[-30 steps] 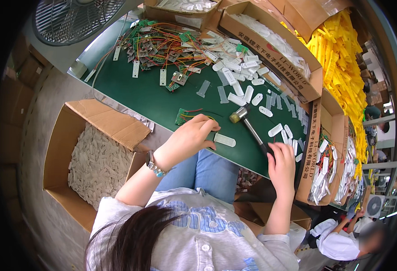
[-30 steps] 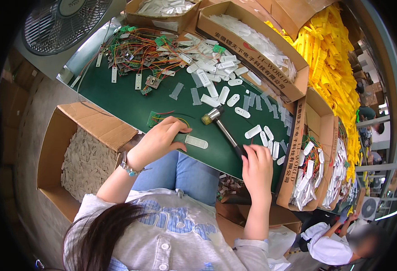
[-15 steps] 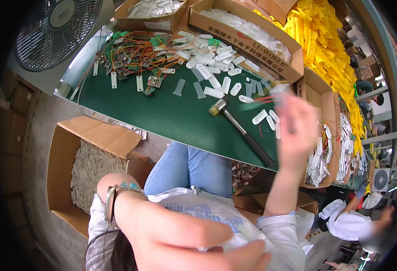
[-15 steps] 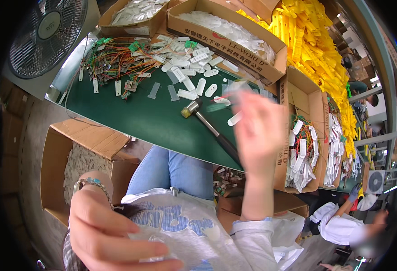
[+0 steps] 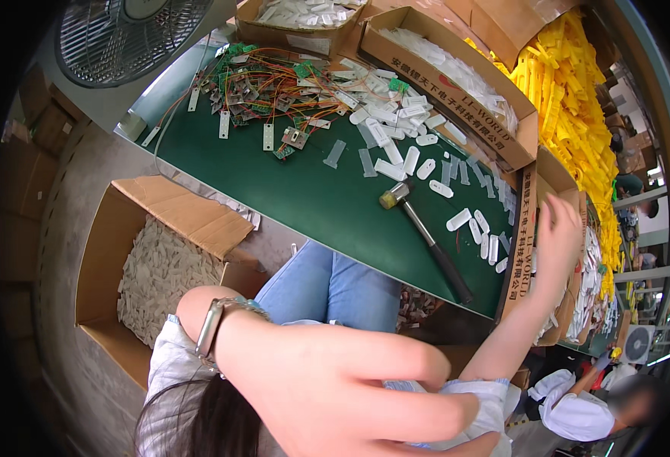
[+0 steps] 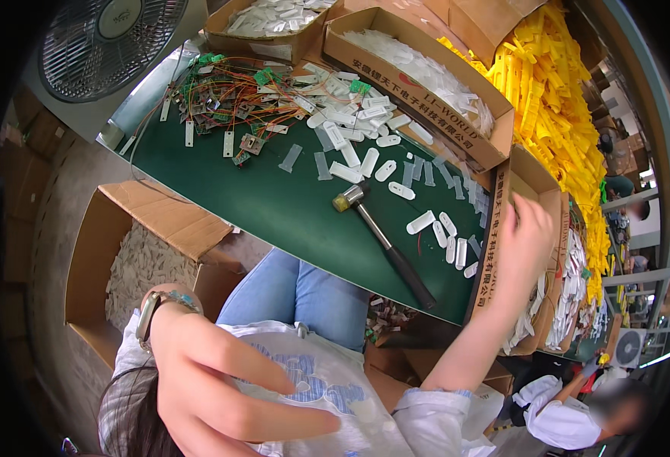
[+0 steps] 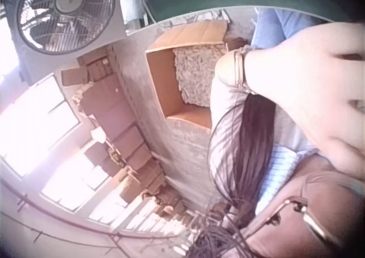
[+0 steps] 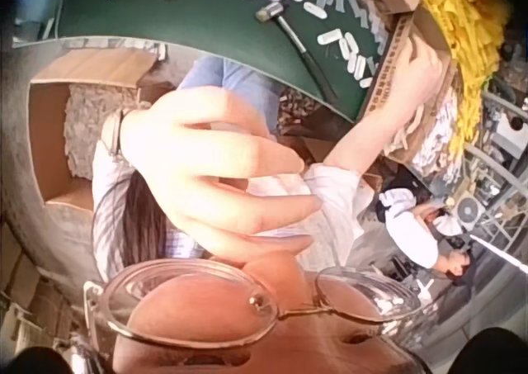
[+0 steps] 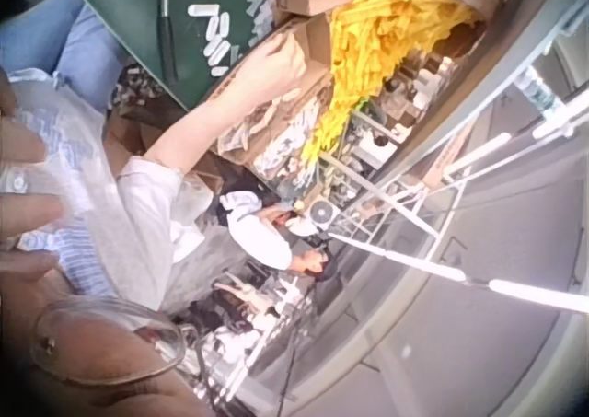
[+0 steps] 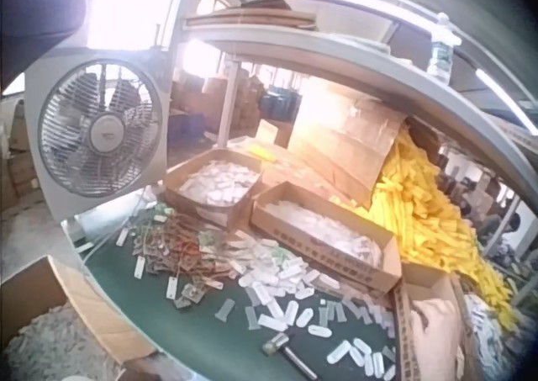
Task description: The person assembles electronic components by fitting a circuit board into a plastic housing, placing a cover on top, and tapping the assembly with a hammer. The person then repeats this process with another set of components.
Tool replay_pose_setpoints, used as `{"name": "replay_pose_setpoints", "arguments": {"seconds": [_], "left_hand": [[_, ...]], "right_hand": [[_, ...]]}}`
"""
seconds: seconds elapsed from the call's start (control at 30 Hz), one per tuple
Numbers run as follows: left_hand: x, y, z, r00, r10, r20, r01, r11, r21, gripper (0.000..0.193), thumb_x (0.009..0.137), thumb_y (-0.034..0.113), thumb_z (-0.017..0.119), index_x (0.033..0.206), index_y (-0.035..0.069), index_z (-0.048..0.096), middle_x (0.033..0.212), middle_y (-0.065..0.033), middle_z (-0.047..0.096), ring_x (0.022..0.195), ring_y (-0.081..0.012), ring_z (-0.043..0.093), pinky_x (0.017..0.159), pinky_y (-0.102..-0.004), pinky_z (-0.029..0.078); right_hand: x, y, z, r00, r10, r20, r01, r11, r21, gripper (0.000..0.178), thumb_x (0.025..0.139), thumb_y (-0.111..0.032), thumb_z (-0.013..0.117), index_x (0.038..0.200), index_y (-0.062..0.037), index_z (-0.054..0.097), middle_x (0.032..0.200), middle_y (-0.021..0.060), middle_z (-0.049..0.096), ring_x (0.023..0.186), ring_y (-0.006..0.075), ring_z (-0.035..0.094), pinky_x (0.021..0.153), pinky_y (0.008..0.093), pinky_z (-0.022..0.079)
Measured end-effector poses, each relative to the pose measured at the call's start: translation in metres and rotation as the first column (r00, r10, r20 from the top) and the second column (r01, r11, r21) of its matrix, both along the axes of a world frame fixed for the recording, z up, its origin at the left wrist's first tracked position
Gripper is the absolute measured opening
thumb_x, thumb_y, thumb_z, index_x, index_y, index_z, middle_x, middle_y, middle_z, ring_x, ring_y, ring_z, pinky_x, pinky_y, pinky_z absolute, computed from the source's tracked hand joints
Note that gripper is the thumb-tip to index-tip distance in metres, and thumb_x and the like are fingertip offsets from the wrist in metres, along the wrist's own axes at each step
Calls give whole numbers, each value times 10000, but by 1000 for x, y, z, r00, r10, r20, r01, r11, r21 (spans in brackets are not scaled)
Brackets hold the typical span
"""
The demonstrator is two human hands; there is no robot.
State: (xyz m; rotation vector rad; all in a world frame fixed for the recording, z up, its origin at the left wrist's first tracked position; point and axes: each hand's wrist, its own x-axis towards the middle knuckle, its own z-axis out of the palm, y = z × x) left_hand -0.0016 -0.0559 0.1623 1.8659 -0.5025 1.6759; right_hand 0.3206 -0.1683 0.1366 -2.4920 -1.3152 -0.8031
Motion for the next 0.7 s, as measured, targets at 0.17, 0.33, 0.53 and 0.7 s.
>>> {"name": "replay_pose_setpoints", "arguments": {"seconds": [0.17,0.33,0.53,0.7], "left_hand": [[-40,15,1,964,13,-265,-32,997,-67,161,848,225,652,977,148,710,1014,19,707,740,-183,598,604,-311,442],[-60,10,2,855,450,-259,-487,867,-101,364,614,124,686,927,278,789,1002,29,701,754,-105,529,682,-213,438],[-68,-18,24,758,568,-320,-648,713,-268,303,770,203,649,1068,231,694,1020,2,680,764,-181,578,653,-274,441],[-58,12,15,805,580,-123,-592,794,-135,297,973,391,521,1236,260,563,1052,7,651,861,-224,605,674,-338,445]], "right_hand": [[-7,137,-44,779,540,-318,-583,811,-52,165,865,-128,678,1011,-61,716,1017,100,691,988,310,645,866,412,514],[9,198,-95,847,530,-32,-513,801,-309,252,839,-65,607,1071,-120,688,1024,63,648,1009,263,628,842,393,514],[13,204,-91,803,596,21,-556,760,-336,197,864,-61,578,1048,-77,647,1018,94,633,1005,298,624,836,411,511],[-37,162,-65,735,596,-325,-535,803,263,257,884,-15,583,1140,0,604,1006,152,625,924,317,626,848,411,495]]}}
